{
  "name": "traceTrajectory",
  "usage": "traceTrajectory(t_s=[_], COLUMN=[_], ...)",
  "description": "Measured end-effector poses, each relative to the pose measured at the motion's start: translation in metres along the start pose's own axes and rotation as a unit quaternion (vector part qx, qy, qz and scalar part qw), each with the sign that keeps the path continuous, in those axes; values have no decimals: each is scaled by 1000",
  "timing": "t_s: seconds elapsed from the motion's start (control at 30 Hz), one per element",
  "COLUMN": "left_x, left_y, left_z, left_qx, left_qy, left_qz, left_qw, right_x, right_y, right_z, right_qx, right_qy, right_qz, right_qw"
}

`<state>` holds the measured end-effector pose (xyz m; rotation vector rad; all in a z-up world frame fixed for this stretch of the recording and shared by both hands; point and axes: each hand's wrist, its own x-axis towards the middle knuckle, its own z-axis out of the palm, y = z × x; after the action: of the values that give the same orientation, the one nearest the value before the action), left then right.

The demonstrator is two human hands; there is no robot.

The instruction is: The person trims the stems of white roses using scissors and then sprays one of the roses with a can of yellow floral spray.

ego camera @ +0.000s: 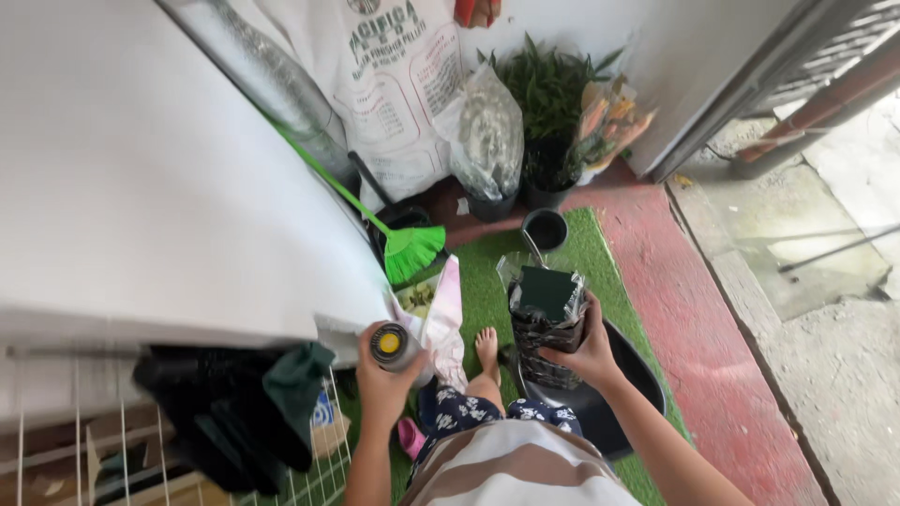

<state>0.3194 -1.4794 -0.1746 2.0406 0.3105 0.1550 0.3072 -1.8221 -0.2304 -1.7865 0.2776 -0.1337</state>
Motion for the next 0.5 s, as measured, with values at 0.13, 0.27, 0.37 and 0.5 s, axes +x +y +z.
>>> traceTrajectory(t_s=[0.13,0.27,0.37,0.5], left_x=[68,106,131,162], left_y=[23,63,70,76], left_z=[31,37,41,43], left_qx=[8,-17,-13,-14], left_qy=[-63,-102,-85,-83], left_qz=[32,55,66,66], left_qw=[997,993,994,994], right_x=[91,149,179,223], right_y=[-10,-35,-64,-67], right_z=[12,9,9,12], right_qx=[2,9,1,22], right_qy=[-13,-12,5,-3], right_qz=[-22,-124,-188,-206], right_qw=[1000,992,982,978])
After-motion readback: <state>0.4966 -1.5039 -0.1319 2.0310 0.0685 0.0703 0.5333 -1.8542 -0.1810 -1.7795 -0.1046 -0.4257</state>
